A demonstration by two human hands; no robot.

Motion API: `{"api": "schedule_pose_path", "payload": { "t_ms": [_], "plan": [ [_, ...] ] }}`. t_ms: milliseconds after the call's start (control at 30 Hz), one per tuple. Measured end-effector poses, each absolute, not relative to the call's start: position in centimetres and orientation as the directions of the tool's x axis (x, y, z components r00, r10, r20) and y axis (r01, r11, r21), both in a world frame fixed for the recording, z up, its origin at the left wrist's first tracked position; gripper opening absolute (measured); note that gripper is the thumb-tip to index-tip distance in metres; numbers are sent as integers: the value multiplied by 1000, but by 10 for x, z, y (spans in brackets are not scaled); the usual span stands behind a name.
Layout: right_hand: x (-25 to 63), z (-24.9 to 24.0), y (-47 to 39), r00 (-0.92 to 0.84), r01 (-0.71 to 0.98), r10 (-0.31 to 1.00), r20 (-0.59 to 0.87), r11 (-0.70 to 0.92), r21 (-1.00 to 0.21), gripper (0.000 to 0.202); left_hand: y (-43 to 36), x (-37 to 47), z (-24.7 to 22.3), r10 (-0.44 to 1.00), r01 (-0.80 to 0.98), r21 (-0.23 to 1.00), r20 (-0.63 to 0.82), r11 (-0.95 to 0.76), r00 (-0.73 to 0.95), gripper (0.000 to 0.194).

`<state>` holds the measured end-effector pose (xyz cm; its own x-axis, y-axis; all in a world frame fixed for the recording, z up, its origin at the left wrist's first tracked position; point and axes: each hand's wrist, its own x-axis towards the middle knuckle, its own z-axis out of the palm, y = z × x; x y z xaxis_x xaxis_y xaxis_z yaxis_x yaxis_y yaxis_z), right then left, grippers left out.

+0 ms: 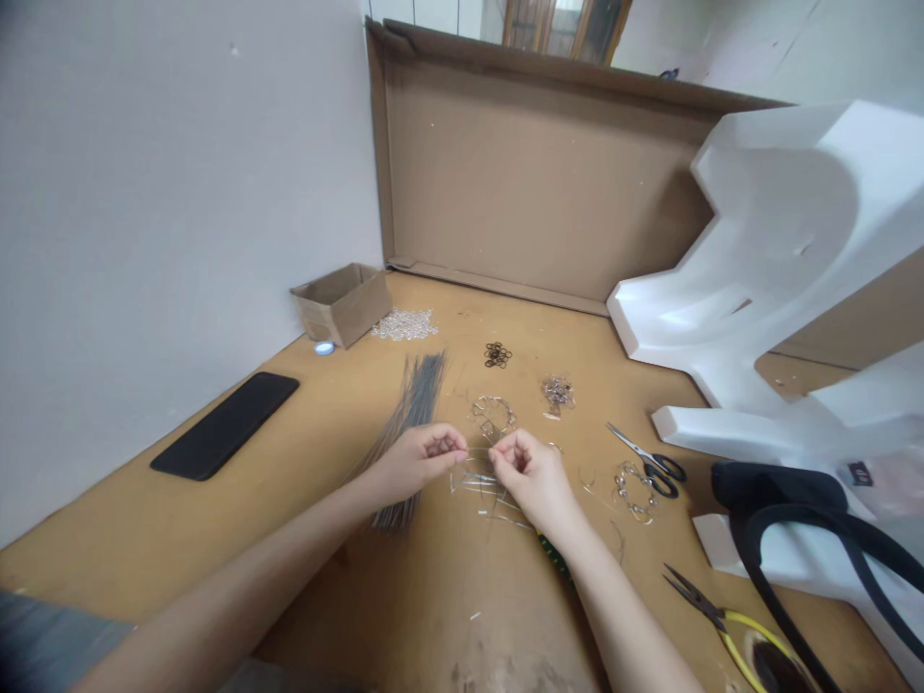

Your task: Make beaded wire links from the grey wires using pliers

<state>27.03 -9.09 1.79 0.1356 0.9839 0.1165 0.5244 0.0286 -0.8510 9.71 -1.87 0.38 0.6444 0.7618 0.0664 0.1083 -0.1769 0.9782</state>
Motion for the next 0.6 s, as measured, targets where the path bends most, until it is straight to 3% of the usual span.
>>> {"api": "schedule_pose_path", "payload": {
  "t_ms": [200,333,600],
  "plan": [
    [272,16,-90,127,524,978,167,77,-848,19,-13,93,10,661,62,993,-116,104,741,20],
    [274,17,-89,88,522,984,153,85,-848,19,-11,91,10,648,2,989,-97,146,756,20],
    [276,18,-87,19,374,1000,-12,-19,-927,16,-10,96,-1,693,-46,984,-90,175,716,23]
  ]
}}
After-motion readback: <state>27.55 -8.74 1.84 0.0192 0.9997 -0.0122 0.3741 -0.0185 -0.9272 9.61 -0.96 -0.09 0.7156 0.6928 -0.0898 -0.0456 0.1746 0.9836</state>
